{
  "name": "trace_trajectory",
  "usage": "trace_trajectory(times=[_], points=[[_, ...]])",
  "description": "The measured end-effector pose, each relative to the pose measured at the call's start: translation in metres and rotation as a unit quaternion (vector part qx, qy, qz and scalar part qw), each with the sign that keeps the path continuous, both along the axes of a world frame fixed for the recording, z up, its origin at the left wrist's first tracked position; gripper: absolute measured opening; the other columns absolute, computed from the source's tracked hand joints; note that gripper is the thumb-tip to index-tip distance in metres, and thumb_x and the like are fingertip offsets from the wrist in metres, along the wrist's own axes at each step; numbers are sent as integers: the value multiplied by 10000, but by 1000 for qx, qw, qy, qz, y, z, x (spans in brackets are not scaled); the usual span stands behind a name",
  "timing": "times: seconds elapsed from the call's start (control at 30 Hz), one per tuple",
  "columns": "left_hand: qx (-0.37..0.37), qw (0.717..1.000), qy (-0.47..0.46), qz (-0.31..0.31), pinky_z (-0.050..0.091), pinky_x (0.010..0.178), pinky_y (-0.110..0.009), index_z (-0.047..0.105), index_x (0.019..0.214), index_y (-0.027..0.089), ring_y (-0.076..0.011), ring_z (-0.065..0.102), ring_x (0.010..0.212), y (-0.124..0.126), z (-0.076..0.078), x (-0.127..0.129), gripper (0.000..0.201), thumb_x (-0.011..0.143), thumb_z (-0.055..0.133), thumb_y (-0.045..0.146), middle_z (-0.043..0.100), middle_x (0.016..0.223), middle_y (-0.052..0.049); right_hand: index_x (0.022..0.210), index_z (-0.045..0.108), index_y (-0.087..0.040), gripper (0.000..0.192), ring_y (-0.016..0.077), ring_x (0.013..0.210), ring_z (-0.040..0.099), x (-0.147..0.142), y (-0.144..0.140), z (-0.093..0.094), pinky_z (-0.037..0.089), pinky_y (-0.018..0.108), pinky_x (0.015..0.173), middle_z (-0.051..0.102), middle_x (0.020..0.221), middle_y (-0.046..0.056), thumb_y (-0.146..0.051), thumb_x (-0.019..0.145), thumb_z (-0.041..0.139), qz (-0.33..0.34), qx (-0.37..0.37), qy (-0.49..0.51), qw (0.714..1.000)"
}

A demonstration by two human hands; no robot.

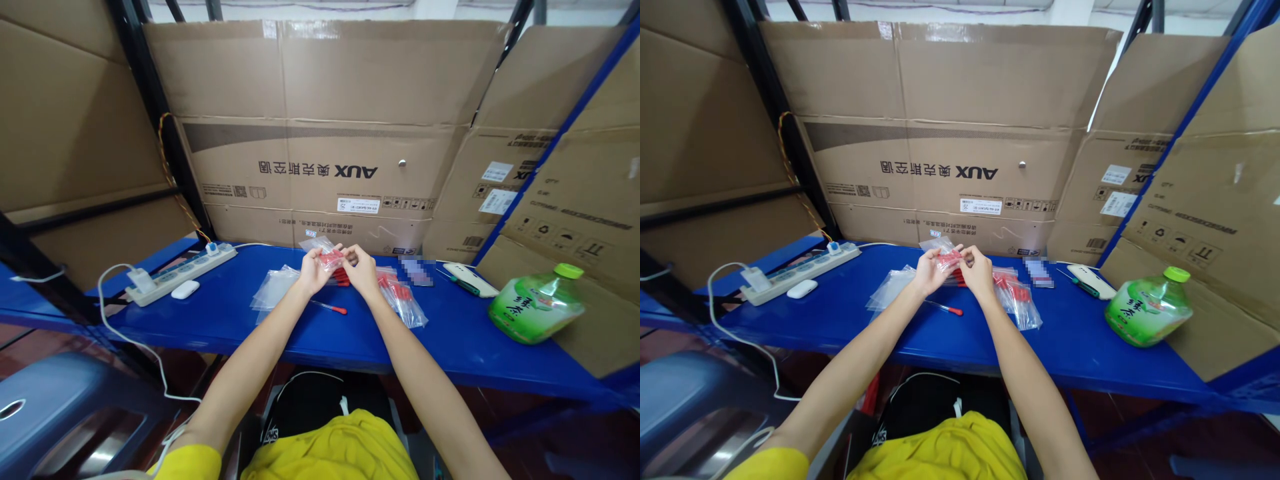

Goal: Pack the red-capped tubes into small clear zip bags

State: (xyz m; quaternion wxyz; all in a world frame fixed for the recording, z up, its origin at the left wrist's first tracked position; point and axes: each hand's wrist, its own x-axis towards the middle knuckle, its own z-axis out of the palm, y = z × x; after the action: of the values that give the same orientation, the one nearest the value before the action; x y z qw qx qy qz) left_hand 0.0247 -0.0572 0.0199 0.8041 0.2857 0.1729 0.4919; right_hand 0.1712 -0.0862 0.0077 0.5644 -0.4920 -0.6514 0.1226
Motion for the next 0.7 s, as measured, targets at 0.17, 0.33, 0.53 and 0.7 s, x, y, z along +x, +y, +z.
trace_trajectory(times=[0.17, 0.33, 0.53, 0.7], points=[[-15, 1000, 7, 4, 586, 848, -353, 664, 1243, 22, -255, 732, 948, 1, -1, -1, 485, 873, 442, 243, 768, 1101, -194, 848, 600, -254, 70, 174, 639, 603, 1, 0, -1, 468, 289, 678, 667, 720, -21, -244, 779, 601, -22, -1, -50, 999], [-36, 999, -12, -12, 583, 832, -325, 650, 1264, -19, -226, 727, 853, 1, 1, -2, 509, 880, 426, 230, 767, 1051, -196, 849, 590, -250, 48, 173, 652, 609, 2, 1, -2, 465, 283, 679, 668, 735, -14, -271, 806, 589, -13, 7, -49, 999], [-42, 998, -12, -34, 590, 827, -334, 604, 1323, -56, -243, 734, 875, 1, 3, -4, 571, 872, 421, 243, 755, 1086, -225, 809, 564, -249, 44, 161, 620, 578, 2, 3, -4, 443, 272, 650, 627, 688, -31, -229, 769, 563, -9, 1, -43, 999], [-46, 999, 5, -25, 599, 854, -371, 597, 1333, -45, -261, 739, 907, 4, 1, -6, 571, 891, 411, 266, 748, 1112, -233, 842, 588, -242, 57, 156, 641, 579, 3, 3, -3, 455, 267, 652, 646, 722, -26, -268, 794, 575, 30, -15, -19, 999]])
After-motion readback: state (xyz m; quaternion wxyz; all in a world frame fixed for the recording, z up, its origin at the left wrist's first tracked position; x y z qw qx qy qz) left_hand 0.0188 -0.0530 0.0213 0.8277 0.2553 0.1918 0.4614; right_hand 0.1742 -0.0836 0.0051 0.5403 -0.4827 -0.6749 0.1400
